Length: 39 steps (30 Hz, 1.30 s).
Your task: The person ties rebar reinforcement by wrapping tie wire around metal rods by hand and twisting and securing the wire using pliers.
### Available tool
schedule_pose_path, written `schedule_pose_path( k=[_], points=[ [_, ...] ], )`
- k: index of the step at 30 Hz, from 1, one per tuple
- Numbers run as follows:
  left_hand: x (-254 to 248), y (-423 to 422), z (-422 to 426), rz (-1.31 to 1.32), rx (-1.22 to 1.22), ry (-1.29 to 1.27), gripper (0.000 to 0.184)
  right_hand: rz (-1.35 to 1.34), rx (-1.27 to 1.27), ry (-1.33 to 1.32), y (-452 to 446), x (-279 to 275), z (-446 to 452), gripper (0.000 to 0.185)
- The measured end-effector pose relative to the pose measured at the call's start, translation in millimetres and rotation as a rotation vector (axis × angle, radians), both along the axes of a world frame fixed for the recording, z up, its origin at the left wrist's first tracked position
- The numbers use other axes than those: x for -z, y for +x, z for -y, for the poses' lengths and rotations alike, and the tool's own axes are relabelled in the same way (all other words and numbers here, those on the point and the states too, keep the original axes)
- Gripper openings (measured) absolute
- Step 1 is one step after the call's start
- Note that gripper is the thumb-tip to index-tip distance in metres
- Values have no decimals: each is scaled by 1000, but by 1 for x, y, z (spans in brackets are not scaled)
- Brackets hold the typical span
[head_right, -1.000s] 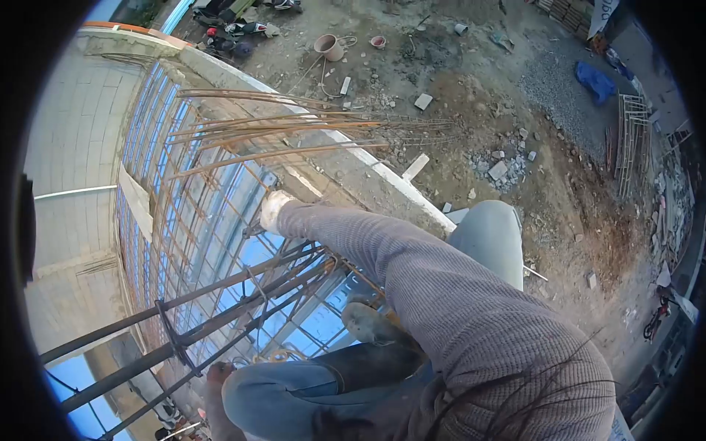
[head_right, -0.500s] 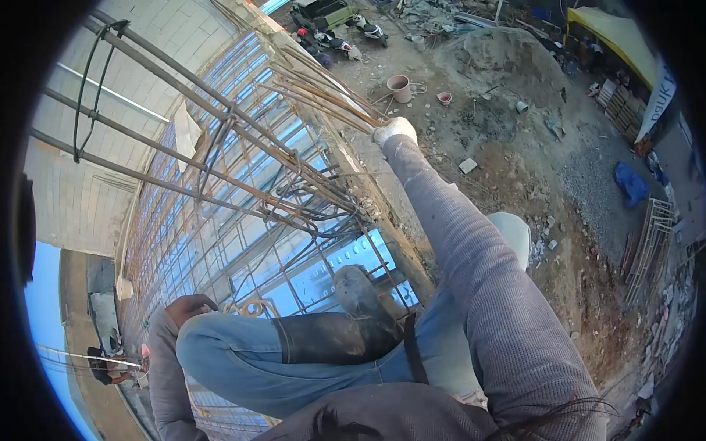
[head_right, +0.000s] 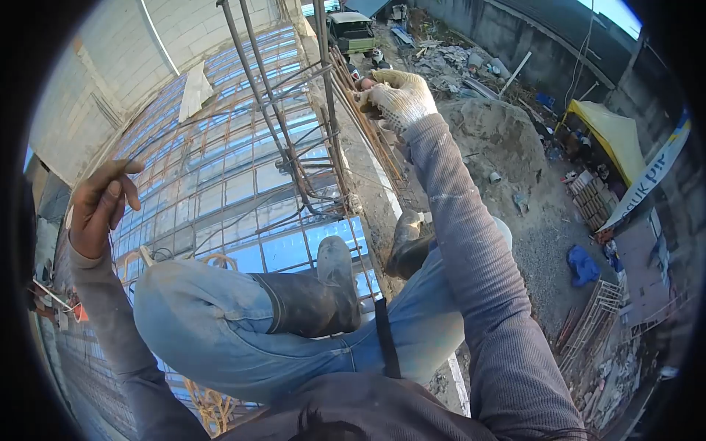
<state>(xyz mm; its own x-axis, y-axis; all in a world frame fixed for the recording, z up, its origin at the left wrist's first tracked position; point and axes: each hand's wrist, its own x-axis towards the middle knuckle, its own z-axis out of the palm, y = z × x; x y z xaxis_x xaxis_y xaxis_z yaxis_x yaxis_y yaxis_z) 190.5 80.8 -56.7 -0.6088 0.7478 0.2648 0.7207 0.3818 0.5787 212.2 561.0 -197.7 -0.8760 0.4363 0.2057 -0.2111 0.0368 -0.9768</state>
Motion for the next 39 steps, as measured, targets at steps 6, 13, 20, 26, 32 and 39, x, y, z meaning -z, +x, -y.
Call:
schedule_pose_path(
  k=[6, 13, 20, 26, 32, 39],
  points=[
    [20, 11, -35, -7, 351, 137, 32, 275, -214, 377, 28, 53, -8, 18],
    [91, -12, -74, 798, 535, -53, 32, 464, -189, 317, 36, 113, -23, 23],
    [197, 30, -79, 1567, 619, 249, 24, 156, -287, 999, 52, 195, 53, 21],
    [188, 41, -96, 1591, 520, 331, 21, 367, -865, 844, 65, 230, 138, 48],
    [206, 26, -98, 1594, 744, 518, 27, 697, -640, 1085, 95, 179, 137, 72],
    [178, -48, -52, 54, -199, -606, 16, 856, -545, 909, 101, 220, 112, 63]
  ],
)
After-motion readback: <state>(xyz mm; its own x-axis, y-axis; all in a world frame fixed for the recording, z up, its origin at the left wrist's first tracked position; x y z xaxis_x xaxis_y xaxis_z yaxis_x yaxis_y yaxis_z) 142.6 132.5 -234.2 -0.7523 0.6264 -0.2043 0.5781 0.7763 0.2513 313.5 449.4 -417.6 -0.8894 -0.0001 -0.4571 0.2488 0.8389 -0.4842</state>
